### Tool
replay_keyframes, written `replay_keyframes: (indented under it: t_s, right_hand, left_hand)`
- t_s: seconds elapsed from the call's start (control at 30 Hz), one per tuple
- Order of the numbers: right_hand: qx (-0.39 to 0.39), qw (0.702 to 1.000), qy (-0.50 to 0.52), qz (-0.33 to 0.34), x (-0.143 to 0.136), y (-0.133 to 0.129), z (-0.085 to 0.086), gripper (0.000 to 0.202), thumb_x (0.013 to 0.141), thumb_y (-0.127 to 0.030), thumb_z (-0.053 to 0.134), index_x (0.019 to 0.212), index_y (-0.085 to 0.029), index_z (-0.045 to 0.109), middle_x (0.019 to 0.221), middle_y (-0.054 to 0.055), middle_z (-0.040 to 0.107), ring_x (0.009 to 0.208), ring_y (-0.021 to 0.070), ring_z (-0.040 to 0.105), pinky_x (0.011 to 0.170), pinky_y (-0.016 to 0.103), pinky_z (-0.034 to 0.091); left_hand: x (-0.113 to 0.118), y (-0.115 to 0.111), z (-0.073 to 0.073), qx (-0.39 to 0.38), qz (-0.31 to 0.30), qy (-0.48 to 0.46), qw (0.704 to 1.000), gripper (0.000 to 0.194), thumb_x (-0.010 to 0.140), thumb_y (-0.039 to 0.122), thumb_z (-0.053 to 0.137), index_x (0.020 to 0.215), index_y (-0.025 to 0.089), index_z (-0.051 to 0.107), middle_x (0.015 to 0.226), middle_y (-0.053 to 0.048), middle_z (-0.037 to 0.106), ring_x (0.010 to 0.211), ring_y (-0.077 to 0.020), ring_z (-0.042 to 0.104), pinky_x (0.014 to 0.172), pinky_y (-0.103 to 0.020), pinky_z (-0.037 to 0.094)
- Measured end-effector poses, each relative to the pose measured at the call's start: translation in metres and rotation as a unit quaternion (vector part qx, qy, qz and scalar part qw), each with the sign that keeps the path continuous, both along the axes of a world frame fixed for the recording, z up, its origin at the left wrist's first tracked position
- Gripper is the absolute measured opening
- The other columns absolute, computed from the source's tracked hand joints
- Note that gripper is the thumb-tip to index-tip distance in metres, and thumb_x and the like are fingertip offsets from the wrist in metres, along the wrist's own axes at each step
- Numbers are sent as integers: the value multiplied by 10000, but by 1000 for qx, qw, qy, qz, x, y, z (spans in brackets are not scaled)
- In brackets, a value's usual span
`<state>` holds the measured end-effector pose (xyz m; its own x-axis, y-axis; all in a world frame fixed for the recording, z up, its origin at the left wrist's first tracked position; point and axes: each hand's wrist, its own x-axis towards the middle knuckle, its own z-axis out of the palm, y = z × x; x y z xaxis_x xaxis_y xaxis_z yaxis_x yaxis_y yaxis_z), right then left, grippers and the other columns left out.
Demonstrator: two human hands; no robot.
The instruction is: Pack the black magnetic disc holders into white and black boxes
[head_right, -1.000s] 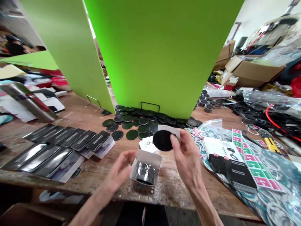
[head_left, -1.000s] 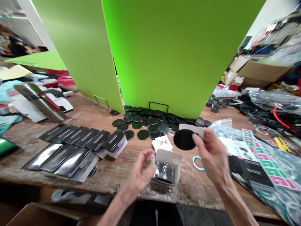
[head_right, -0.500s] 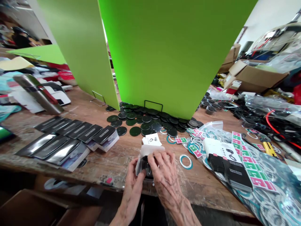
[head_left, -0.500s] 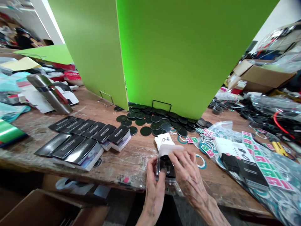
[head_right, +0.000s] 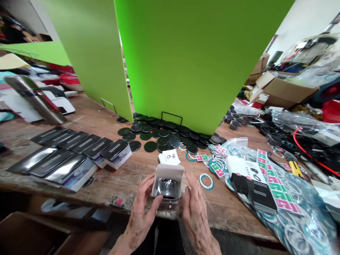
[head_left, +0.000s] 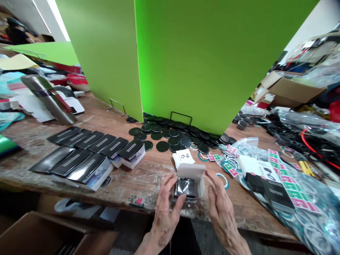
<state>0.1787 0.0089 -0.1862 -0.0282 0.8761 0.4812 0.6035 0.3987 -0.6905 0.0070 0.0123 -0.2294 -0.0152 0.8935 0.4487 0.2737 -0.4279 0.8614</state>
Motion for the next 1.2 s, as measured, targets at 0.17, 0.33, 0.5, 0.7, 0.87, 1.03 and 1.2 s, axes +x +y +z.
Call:
replay_keyframes:
  t_s: [0.17,0.33,0.5,0.7,0.87,1.03,1.2]
  right_hand:
    - [-214,922,302,114,-8,12,-14,481,949,-352,459,1387,-252,287,1407,97,473,1299,217,446,1002,366,465]
    - [-109,975,168,96,-1,11,-17,378,949,-307,458,1320,-274,391,1348,79,514,1255,213,490,1035,418,430]
    - [25,990,-105,92,16,0,-20,446,933,-310,497,1365,-244,409,1462,120,360,1379,289,298,1092,586,299]
    - [40,979,-176,98,12,0,-18,475,943,-236,472,1407,-247,372,1409,133,349,1365,287,309,1051,539,396]
    - [57,978,-182,79,8,-1,-14,474,954,-160,425,1416,-251,364,1357,131,367,1314,250,380,1022,459,451]
    - [78,965,-235,85,9,-4,-15,473,948,-163,425,1414,-225,369,1372,153,358,1322,299,359,998,523,454]
    - [104,954,-275,61,9,-6,-28,586,904,-22,379,1456,-200,292,1435,191,305,1348,305,335,990,499,464]
  left_hand:
    - [-5,6,12,2,-25,67,997,331,919,207,500,1226,328,500,1315,-47,437,1245,-198,451,1055,-387,389]
    - [-18,21,33,-123,-122,-19,985,413,904,285,527,1296,297,398,1188,-60,510,1095,-193,545,985,-388,445]
    - [-37,30,39,-56,-196,71,976,434,784,363,689,1180,258,548,1259,-99,482,1196,-267,487,1014,-425,427]
    - [-41,28,41,7,-188,188,964,419,861,260,587,1268,264,490,1412,-116,426,1297,-250,441,1075,-440,393]
    - [-39,29,48,28,-178,198,963,284,899,229,522,1176,255,574,1359,-95,514,1241,-220,515,1034,-394,447]
    - [-42,28,36,81,-174,185,964,281,906,166,495,1140,248,629,1417,-102,471,1243,-218,524,1017,-386,473]
    - [-39,30,16,137,-173,185,958,340,903,136,500,1218,230,587,1480,-132,387,1262,-239,509,1005,-390,494]
